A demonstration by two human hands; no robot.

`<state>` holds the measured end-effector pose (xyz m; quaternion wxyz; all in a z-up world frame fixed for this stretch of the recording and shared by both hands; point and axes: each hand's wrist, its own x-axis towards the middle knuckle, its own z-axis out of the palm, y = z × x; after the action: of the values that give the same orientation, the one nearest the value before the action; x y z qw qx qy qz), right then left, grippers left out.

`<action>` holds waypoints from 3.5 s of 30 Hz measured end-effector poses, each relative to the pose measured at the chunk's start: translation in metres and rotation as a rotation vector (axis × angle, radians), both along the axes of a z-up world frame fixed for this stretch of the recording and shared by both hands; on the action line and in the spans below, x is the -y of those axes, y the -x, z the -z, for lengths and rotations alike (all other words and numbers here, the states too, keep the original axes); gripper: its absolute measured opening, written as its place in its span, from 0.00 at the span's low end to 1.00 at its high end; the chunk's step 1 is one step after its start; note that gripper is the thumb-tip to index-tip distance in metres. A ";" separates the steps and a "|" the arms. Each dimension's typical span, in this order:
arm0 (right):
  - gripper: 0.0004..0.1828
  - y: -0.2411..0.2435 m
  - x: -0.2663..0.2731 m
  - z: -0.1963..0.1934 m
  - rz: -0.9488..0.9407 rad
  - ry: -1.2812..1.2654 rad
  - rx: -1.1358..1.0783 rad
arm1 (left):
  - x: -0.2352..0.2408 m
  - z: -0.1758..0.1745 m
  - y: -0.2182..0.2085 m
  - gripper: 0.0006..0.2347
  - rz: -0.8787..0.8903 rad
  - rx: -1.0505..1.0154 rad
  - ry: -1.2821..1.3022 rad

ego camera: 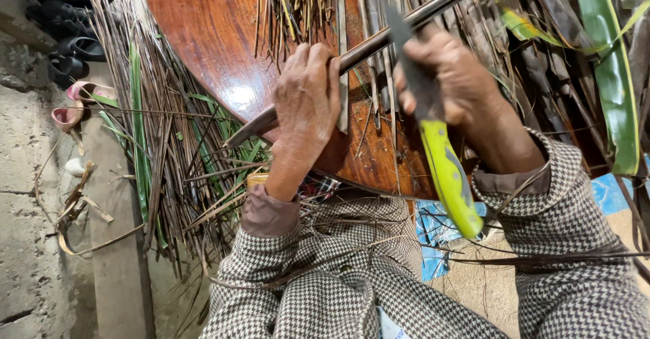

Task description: The person uses a knife to split long dried palm leaves into thin strips on a wooden table. They hold each leaf, slice it lengthwise, and separate the resulting strips, repeating the process for multiple leaves.

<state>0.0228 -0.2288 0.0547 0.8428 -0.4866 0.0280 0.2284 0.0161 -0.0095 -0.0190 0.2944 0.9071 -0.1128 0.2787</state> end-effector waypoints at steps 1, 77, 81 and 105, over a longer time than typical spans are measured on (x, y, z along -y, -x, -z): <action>0.05 0.003 -0.004 0.000 -0.002 0.001 -0.001 | 0.004 0.000 -0.002 0.05 -0.002 -0.001 0.001; 0.34 0.000 0.051 -0.029 0.119 2.554 1.098 | -0.003 -0.012 0.017 0.12 0.408 -0.195 0.377; 0.30 -0.022 0.061 -0.033 -0.109 2.524 0.769 | -0.001 -0.009 0.015 0.12 0.392 -0.195 0.361; 0.24 -0.044 0.072 -0.030 -0.121 2.392 0.818 | -0.003 -0.012 0.018 0.18 0.438 -0.197 0.347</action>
<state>0.0673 -0.3006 0.0849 -0.1868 -0.9777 -0.0676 -0.0683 -0.0016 -0.0062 -0.0074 0.5077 0.8200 -0.2277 0.1343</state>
